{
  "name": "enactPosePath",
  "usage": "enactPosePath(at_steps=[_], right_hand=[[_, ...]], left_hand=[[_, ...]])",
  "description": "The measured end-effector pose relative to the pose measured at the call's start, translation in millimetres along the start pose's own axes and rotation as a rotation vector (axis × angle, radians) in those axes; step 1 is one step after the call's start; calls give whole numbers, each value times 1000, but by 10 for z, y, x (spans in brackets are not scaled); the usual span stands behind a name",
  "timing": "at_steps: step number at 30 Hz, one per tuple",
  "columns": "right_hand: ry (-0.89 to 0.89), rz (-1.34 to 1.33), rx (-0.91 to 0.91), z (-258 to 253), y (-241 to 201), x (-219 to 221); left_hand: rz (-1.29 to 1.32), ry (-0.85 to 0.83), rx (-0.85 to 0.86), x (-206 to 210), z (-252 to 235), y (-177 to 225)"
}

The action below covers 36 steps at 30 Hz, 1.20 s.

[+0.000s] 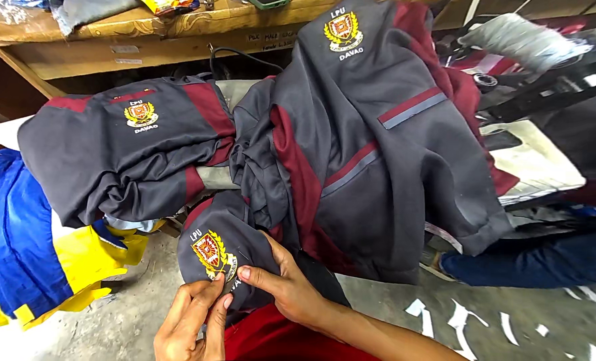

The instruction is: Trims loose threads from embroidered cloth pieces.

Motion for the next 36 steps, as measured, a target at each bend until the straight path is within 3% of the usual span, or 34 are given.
enactPosePath(at_steps=[6,14,20,29,36], right_hand=[[13,68,-10,1,-15,-9],[6,-1,-8,-3,-20,4],[-1,0,-38,-3,-38,13],[3,-4,-28,1,-42,17],[14,63,-61,-2,-45,10]], left_hand=[[-19,3,-11,5,4,7],[102,124,36,39,43,-85],[243,142,-24,64,55,-163],[149,151,46,44,50,-100],[291,158,-55,54,62,-211]])
Point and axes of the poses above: each hand's wrist, its own z-axis away from the middle knuckle, its own x-axis out of the palm, y = z × x, the point moved 10 cm from there along -z, towards the middle knuckle, and after that the axes turned 7 degrees about x, right-handed, at the moved point
